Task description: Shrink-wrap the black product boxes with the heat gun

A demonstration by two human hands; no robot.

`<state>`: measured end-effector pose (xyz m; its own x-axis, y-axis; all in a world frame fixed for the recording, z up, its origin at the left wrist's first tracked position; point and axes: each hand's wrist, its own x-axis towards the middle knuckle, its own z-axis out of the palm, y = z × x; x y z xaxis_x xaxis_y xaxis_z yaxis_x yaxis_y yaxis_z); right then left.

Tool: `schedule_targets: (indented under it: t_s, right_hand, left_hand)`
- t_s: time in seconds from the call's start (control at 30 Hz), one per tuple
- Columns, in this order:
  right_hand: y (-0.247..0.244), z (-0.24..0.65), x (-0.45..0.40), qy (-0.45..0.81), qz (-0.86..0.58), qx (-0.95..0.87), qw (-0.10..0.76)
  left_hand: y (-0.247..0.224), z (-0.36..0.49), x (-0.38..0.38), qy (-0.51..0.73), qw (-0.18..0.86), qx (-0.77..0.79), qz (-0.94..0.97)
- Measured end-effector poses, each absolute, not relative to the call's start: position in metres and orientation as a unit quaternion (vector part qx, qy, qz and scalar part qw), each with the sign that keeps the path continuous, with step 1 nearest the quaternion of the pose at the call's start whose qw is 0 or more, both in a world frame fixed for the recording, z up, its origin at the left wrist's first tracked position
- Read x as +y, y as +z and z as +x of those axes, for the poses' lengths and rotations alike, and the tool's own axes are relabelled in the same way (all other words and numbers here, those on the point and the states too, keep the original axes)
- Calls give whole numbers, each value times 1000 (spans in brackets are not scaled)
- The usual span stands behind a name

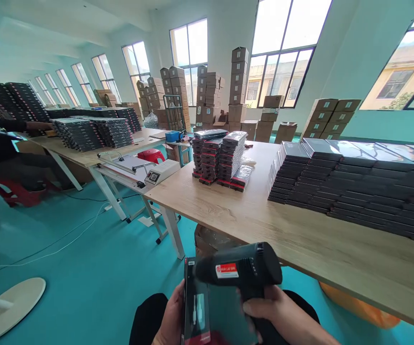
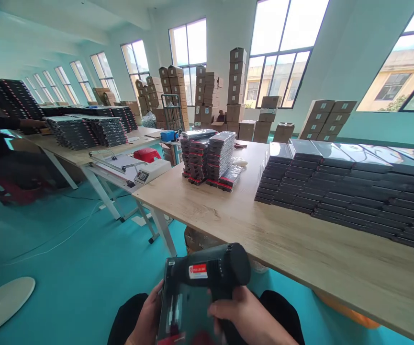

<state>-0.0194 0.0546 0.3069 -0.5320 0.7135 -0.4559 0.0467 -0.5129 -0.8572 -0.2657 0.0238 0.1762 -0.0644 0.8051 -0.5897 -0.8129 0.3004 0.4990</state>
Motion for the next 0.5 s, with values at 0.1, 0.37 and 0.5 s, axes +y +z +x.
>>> schedule_targets:
  t_s: [0.1,0.37,0.5]
  right_hand:
    - [313,-25,54,780,-386,-458,179]
    - [313,-31,72,739,-447,-437,251]
    - [310,-24,72,702,-492,-424,294]
  left_hand:
    - [171,-267,24,591,693,414,-4]
    - [163,-273,21,541,746,386,-21]
    - [164,-276,20,557,730,396,-2]
